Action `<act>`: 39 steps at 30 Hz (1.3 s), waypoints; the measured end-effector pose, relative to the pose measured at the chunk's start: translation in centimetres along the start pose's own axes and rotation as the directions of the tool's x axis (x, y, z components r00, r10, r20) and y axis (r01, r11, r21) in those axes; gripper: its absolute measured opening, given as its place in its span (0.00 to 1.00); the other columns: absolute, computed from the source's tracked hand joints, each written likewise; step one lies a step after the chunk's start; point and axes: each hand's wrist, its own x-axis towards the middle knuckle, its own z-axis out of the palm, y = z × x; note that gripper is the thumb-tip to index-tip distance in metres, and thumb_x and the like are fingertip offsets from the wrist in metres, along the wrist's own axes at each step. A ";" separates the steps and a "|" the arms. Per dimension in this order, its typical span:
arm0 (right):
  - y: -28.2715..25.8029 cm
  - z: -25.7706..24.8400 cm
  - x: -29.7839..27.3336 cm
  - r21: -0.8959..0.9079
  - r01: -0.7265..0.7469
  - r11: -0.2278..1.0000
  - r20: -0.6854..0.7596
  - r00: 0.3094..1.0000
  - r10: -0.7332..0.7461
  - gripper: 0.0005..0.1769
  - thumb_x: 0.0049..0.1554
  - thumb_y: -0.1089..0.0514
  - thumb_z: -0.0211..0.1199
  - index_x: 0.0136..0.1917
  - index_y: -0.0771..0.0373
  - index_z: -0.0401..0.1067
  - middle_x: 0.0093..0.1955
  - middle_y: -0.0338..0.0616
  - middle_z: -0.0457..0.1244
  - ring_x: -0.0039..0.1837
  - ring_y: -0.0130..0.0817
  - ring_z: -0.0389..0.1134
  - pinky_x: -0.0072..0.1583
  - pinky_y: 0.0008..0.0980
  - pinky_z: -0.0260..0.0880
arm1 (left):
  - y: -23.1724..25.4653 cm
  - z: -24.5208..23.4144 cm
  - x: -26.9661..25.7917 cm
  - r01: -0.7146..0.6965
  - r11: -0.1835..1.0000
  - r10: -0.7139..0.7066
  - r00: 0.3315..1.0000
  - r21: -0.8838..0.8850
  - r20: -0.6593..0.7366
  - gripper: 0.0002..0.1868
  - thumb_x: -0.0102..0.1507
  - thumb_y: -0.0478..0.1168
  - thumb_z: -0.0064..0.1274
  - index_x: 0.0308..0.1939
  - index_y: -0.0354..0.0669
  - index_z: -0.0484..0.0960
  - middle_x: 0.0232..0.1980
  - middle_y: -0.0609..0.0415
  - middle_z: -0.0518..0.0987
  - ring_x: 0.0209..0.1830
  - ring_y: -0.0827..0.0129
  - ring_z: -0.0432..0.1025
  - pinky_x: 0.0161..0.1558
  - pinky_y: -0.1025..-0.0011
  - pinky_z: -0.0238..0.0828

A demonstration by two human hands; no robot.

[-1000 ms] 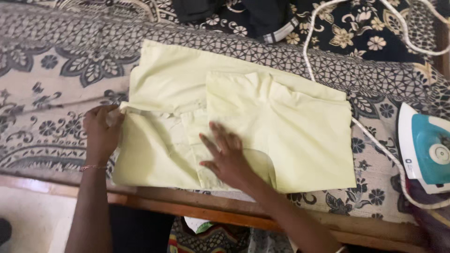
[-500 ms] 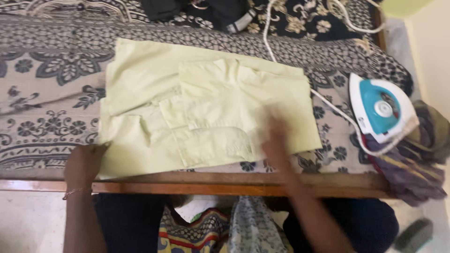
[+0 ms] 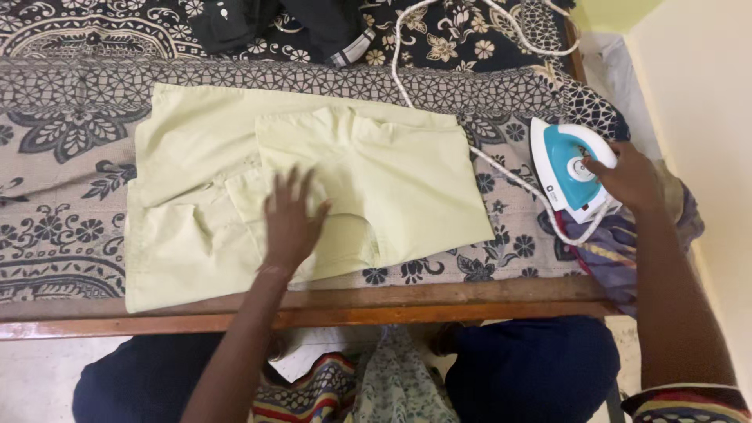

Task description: The person irons a pair of light yellow shorts on a wooden table covered with a patterned cloth. They smooth the fabric, use a blue and white iron to press the garment, and fold the shorts into a neat stack.

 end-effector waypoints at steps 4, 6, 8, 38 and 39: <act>-4.5 -3.7 -4.3 0.014 0.230 0.973 -0.183 0.957 -0.224 0.32 0.61 0.51 0.68 0.75 0.63 0.70 0.61 0.66 0.68 0.63 0.60 0.69 0.63 0.51 0.68 | 1.0 4.1 5.4 0.007 0.986 -0.015 0.999 0.164 0.051 0.40 0.68 0.68 0.37 0.82 0.66 0.51 0.85 0.52 0.46 0.84 0.43 0.32 0.75 0.35 0.34; -6.7 -7.0 -8.1 -0.145 0.324 0.935 -0.214 0.912 -0.349 0.31 0.66 0.53 0.68 0.78 0.64 0.66 0.57 0.65 0.67 0.58 0.59 0.69 0.62 0.51 0.68 | -2.0 4.3 7.9 0.007 0.967 -0.005 1.000 0.256 -0.007 0.40 0.69 0.71 0.35 0.82 0.64 0.52 0.86 0.49 0.45 0.83 0.43 0.33 0.74 0.34 0.31; -9.7 -10.0 -11.4 -0.260 0.314 0.913 -0.191 0.910 -0.368 0.31 0.67 0.54 0.67 0.80 0.62 0.66 0.52 0.64 0.66 0.52 0.57 0.69 0.59 0.51 0.69 | -3.6 4.2 8.1 0.041 0.966 -0.042 0.999 0.255 0.000 0.40 0.69 0.72 0.35 0.81 0.64 0.54 0.86 0.49 0.44 0.84 0.44 0.33 0.74 0.34 0.28; -22.8 9.4 -11.0 -0.192 0.111 0.975 0.037 0.994 -0.106 0.40 0.63 0.54 0.56 0.84 0.34 0.46 0.57 0.71 0.61 0.43 0.57 0.72 0.41 0.49 0.74 | -4.4 0.2 4.1 0.183 0.979 -0.171 0.978 0.095 -0.116 0.36 0.71 0.67 0.38 0.80 0.60 0.61 0.85 0.54 0.51 0.85 0.54 0.40 0.77 0.44 0.34; -22.2 9.0 -11.3 -0.184 0.105 0.977 0.022 0.994 -0.102 0.40 0.62 0.54 0.56 0.83 0.35 0.47 0.59 0.72 0.59 0.42 0.57 0.72 0.39 0.48 0.75 | -4.5 0.3 4.0 0.170 0.981 -0.157 0.979 0.093 -0.134 0.36 0.71 0.67 0.38 0.80 0.60 0.62 0.85 0.54 0.52 0.85 0.53 0.41 0.78 0.45 0.35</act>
